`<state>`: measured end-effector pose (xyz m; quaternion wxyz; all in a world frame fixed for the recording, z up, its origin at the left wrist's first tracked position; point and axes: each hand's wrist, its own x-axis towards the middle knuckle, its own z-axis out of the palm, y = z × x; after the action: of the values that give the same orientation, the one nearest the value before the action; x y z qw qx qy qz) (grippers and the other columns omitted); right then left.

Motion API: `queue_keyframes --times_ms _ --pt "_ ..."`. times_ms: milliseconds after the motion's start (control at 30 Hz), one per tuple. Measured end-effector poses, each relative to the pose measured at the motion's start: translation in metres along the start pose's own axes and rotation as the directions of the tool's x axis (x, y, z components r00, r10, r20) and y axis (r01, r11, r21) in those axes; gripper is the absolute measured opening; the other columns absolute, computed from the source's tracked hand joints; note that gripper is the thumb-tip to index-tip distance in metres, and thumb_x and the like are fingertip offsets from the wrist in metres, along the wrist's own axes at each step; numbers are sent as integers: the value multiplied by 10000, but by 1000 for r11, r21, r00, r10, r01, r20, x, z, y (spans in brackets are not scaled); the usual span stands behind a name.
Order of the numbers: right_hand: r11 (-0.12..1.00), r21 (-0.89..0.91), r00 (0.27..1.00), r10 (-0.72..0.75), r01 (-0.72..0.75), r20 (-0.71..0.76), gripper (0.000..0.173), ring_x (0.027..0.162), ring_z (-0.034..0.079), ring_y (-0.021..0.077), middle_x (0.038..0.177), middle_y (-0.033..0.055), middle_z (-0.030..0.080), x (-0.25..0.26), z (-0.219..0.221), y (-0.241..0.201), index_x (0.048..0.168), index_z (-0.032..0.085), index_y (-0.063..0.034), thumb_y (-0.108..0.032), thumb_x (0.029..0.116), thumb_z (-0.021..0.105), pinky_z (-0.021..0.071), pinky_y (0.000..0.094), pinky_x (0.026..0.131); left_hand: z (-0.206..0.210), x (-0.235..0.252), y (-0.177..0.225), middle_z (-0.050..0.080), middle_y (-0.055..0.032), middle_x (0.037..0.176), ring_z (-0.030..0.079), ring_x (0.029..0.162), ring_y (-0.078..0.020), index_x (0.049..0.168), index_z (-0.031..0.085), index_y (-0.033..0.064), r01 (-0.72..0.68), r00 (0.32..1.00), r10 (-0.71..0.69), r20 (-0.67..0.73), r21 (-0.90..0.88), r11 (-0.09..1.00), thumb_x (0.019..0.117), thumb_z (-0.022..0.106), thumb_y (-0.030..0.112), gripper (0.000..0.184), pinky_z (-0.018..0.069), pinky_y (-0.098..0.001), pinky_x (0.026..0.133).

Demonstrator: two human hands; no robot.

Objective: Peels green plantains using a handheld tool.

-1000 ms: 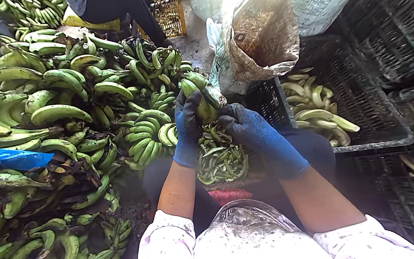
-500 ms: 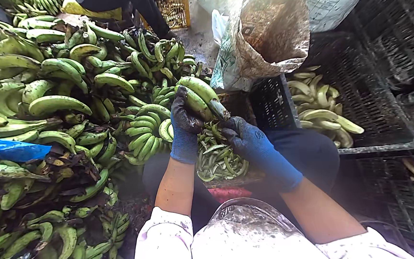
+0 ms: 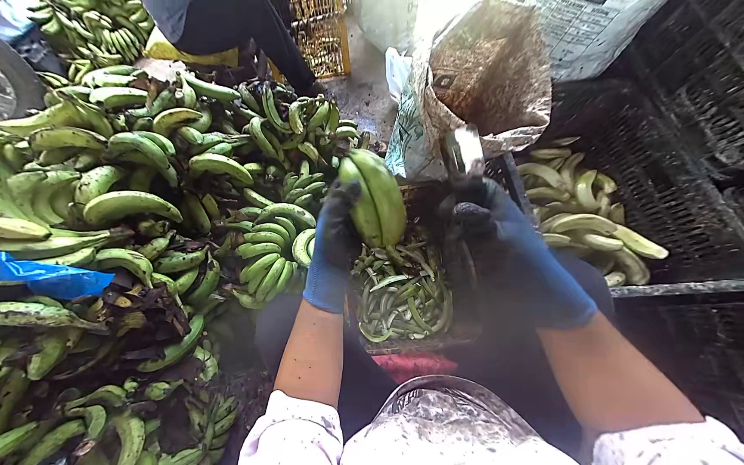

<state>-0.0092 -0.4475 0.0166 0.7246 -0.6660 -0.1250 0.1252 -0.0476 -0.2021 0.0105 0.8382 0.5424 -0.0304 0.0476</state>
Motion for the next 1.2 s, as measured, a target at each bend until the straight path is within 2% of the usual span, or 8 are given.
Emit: queue_keyframes --times_ms 167,300,467,633,733,833,1000,1200 --pt "1000 -6 974 12 -11 227 647 963 697 149 1128 58 702 39 14 5 1353 541 -93 -270 787 800 612 346 831 29 -2 -20 669 -78 1170 680 947 -161 1459 424 132 147 957 -204 208 257 955 816 798 293 761 601 -372 810" --pt "992 -56 984 121 -115 130 549 973 695 116 1113 38 709 30 23 18 1299 582 -108 -186 797 790 603 312 839 24 -3 -30 659 -61 1149 659 935 -102 1407 479 84 122 958 -211 194 389 913 799 760 109 671 580 -298 804" --pt "976 216 996 8 -28 89 557 964 695 122 1148 59 699 33 38 -5 1329 588 -72 -19 795 735 611 276 824 42 -7 -33 667 4 1081 665 889 -79 1303 533 176 35 993 -37 112 23 999 797 686 53 543 589 -270 744" --pt "809 551 977 -206 205 -61 337 826 658 108 1047 1 660 40 -16 11 1271 563 -191 -137 945 622 597 295 707 8 2 7 626 12 929 638 853 -139 1285 539 177 -241 963 268 25 -359 902 954 571 390 395 561 -351 807" --pt "958 92 914 -226 271 -337 533 951 669 134 1128 30 655 42 -13 12 1314 507 -93 -88 846 763 611 345 816 -9 9 9 639 8 1165 638 1091 -163 1408 496 216 -327 942 292 -166 -246 913 1079 374 439 416 546 -393 984" --pt "876 -473 949 -63 -96 -308 735 922 692 273 1085 122 697 40 7 34 1390 522 -140 -418 785 834 572 558 775 -14 21 -19 666 17 1048 656 1009 -162 1100 604 242 -89 917 -54 -395 -335 938 1071 401 439 285 569 -396 883" --pt "822 -504 926 72 -265 -370 723 1107 657 365 1231 165 674 42 -7 50 1440 496 -199 -659 901 638 501 678 901 -24 13 1 640 -6 1235 634 1111 -184 1292 578 258 -85 969 15 -245 -277 957 1043 311 624 518 571 -435 892" --pt "989 78 978 136 -125 -159 313 746 659 121 962 15 671 34 13 18 1349 506 -184 -329 1114 358 580 300 631 -13 8 -2 626 -88 1282 663 1092 -257 1393 499 246 -28 973 -56 -223 -356 934 1080 431 337 333 586 -443 886"
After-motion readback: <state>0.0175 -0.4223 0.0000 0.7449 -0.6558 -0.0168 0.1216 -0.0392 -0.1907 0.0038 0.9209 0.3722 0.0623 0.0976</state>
